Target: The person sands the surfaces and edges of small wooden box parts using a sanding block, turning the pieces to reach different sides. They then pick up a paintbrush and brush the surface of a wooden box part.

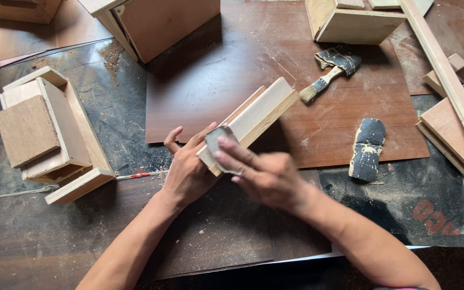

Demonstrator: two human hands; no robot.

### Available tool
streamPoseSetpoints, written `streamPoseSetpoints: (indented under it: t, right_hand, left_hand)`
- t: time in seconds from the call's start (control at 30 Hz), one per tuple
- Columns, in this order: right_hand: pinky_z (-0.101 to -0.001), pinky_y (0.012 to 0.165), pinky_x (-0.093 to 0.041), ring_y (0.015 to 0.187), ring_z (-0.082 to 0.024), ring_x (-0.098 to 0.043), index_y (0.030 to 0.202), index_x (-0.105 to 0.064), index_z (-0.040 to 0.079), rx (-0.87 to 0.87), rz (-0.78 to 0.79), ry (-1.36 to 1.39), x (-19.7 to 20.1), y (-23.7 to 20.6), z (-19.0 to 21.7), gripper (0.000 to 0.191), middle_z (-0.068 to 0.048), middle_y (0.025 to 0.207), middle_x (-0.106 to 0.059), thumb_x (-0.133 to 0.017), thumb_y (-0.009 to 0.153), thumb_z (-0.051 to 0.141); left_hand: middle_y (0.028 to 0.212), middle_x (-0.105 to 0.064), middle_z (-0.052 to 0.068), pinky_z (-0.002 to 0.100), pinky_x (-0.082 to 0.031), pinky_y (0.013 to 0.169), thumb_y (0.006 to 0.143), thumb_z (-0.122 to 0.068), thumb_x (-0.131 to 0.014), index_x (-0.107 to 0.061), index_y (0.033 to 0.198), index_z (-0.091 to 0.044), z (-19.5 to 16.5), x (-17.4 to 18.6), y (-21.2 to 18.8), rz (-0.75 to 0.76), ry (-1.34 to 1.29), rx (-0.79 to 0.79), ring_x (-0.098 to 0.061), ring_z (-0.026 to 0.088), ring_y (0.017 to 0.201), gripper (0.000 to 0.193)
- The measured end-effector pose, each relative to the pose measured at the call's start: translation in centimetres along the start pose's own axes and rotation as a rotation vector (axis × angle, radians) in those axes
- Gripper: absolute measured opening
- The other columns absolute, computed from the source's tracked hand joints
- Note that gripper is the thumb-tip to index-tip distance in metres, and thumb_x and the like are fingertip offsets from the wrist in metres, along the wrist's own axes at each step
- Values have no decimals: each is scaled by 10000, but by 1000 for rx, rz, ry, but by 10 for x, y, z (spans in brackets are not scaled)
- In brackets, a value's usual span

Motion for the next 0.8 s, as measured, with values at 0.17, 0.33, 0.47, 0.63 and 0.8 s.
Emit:
streamPoseSetpoints:
  t: [0.17,0.33,0.47,0.63,0.8]
  right_hand:
    - [-207,587,-569,820,-150,-766,1540,-500,136,-271,-126,-134,32,3,-61,382,-140,1589,-503,-394,1176,183]
    - [-245,558,-567,692,-119,-731,1505,-512,106,-105,-44,-30,11,2,-19,400,-155,1561,-503,-446,1117,179]
    - [-270,605,-603,687,-111,-715,1489,-547,175,120,94,26,-3,0,9,369,-65,1556,-509,-500,1137,276]
    - [-234,422,-503,498,-101,-625,1495,-528,142,-353,-47,-174,26,8,-51,427,-127,1572,-526,-384,1096,188]
    - [-239,513,-518,668,-100,-705,1560,-450,110,-131,-91,24,16,10,-18,422,-166,1589,-475,-421,1155,226]
  left_hand:
    - [1306,-695,56,618,-158,1143,847,-247,-790,-690,1186,-183,-4,-1,-1,-34,-29,22,-540,238,1380,360]
    - [1228,-717,32,622,-154,1143,837,-252,-794,-708,1128,-195,-3,-4,-1,-35,-32,16,-541,241,1375,309]
    - [1208,-723,22,616,-160,1146,823,-281,-805,-706,1107,-200,1,-2,1,-18,-62,28,-546,240,1378,311]
    - [1280,-702,80,611,-171,1136,897,-277,-776,-701,1211,-156,-4,-2,2,-67,-47,33,-568,240,1347,345]
    - [1295,-684,112,628,-175,1127,885,-286,-784,-683,1212,-128,-5,-2,2,-99,-63,38,-563,244,1336,377]
Point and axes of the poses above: each hand's wrist, its own y-axis towards the middle knuckle, its own x-axis out of the back of the hand, z = x × y, the point moved 2 cm from there along y, towards the middle knuckle
